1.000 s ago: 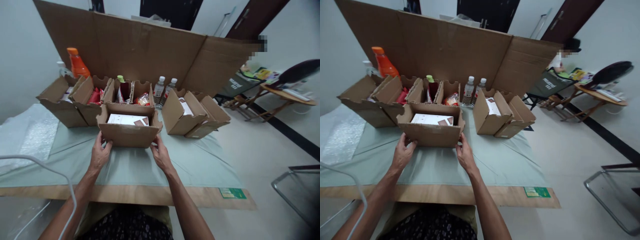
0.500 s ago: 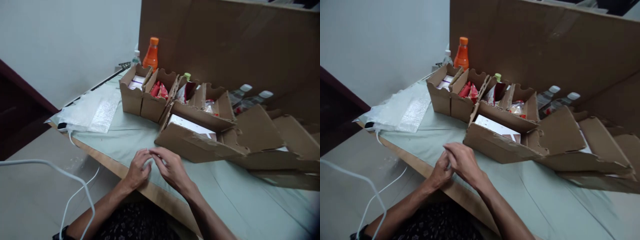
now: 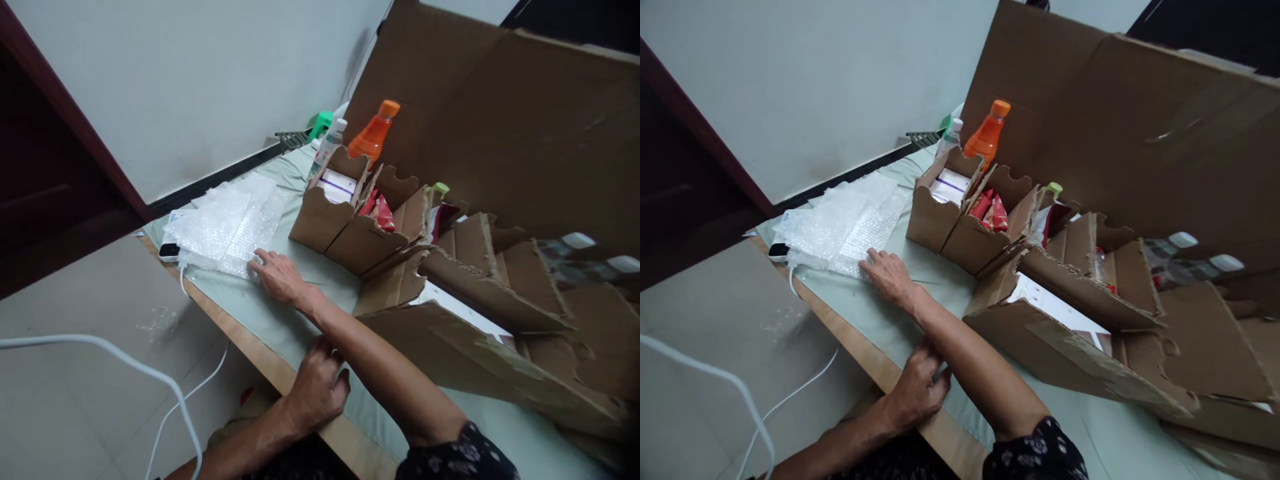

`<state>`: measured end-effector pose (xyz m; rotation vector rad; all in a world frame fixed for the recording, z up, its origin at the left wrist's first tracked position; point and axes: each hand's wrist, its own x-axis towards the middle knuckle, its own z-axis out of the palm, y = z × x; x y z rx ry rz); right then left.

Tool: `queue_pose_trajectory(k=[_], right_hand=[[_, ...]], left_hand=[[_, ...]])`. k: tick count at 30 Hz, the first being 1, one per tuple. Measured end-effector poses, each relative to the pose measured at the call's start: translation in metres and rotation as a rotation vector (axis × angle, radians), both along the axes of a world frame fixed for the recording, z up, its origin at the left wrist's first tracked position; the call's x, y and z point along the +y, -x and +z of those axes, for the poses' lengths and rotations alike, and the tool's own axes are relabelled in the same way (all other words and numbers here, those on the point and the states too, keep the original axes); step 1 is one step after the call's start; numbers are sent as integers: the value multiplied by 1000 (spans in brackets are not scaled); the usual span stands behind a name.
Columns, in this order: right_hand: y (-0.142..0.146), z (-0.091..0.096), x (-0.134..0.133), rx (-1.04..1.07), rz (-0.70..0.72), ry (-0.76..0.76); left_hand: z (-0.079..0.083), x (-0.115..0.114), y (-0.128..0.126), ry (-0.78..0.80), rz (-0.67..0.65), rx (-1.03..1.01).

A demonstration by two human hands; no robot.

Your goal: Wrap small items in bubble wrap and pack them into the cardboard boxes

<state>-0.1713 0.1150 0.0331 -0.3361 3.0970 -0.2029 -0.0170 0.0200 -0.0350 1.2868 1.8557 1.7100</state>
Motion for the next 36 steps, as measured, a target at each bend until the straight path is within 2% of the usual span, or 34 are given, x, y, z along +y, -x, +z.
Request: queue_pose_trajectory(k=[2, 4, 5, 8, 10, 12, 16, 19, 21, 24, 26, 29, 31, 32, 36], right_hand=[[1, -8, -3, 22, 32, -36], [2, -12, -4, 25, -18, 5], [2, -12, -3, 40, -68, 57], [2, -7, 4, 187, -241, 340], [1, 1, 12, 289, -320, 509], [-3, 12, 19, 349, -354, 637], [-31, 39, 23, 411, -328, 816], [-83, 57, 20, 396, -309, 898], [-132, 65, 17, 378, -314, 933], [-218, 67, 10, 339, -353, 959], [-275, 64, 1, 305, -401, 1018], [-344, 53, -22, 257, -487, 1163], [-374, 42, -39, 253, -545, 1248], [-384, 36, -46, 261, -569, 1283], [-400, 18, -69, 334, -611, 1352]], left_hand=[[-2, 0, -1, -15, 0, -4], [-3, 1, -2, -24, 13, -11], [-3, 1, -2, -23, 20, -16], [-2, 0, -4, -22, 20, -62], [-1, -1, -3, -36, 32, -163], [1, -3, 0, -101, 78, -383], [9, -4, 17, -418, 171, -1070], [23, -9, 37, -525, 126, -1440], [33, -16, 50, -518, 97, -1529], [43, -34, 62, -383, 123, -1533], [44, -43, 64, -250, 156, -1503], [39, -46, 57, -83, 333, -1363], [36, -42, 48, 10, 419, -1270], [36, -40, 43, 39, 418, -1224], [46, -29, 28, 87, 259, -1042]])
